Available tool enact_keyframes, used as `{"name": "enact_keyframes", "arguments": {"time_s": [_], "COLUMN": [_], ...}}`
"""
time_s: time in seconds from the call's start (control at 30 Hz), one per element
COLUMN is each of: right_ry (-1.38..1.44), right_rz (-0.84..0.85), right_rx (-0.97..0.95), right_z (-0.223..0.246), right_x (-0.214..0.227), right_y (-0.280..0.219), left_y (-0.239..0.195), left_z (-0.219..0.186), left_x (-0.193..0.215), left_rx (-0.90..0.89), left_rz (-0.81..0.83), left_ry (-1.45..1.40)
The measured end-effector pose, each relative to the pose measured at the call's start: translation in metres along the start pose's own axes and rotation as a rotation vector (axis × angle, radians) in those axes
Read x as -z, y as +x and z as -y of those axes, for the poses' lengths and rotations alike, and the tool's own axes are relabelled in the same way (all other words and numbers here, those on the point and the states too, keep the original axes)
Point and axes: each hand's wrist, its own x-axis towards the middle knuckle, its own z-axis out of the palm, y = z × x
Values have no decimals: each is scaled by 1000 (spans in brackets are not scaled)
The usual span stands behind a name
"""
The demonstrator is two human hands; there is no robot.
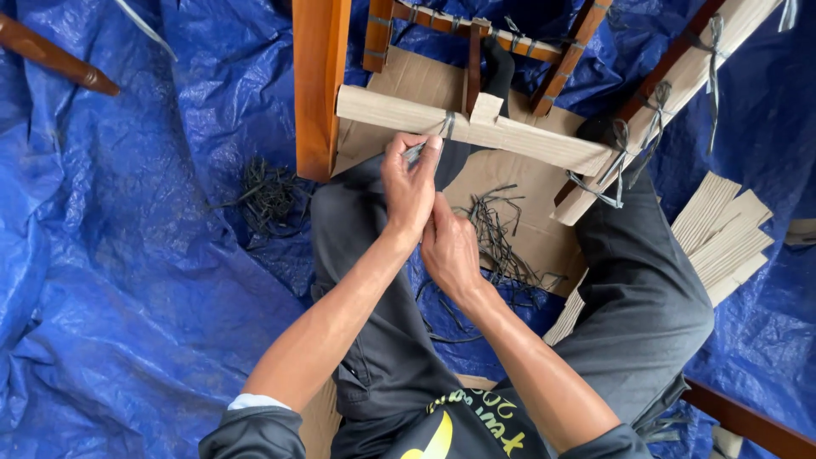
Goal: The person sits on a blue tarp and repairs a wooden chair frame by tying thin strips of material around the joints. They use scissors to cut the strips and secure the connections between the wooden pieces.
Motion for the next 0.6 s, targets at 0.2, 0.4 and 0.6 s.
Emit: {"name": "enact_keyframes", "arguments": {"time_s": [0.2, 0.4, 0.6], "right_ry": [-191, -150, -421], "right_rz": [206, -27, 23], "right_rx": [-8, 335, 672], "right_z": [17, 23, 10], "right_x": [41, 82, 88], "right_y": [7, 61, 118], "left_y": [4, 6, 15], "left_z": [-14, -10, -14], "left_x": [3, 4, 0], "left_rx": [819, 766, 703], "left_rz": [114, 144, 165], "left_ry": [-564, -536, -589]}}
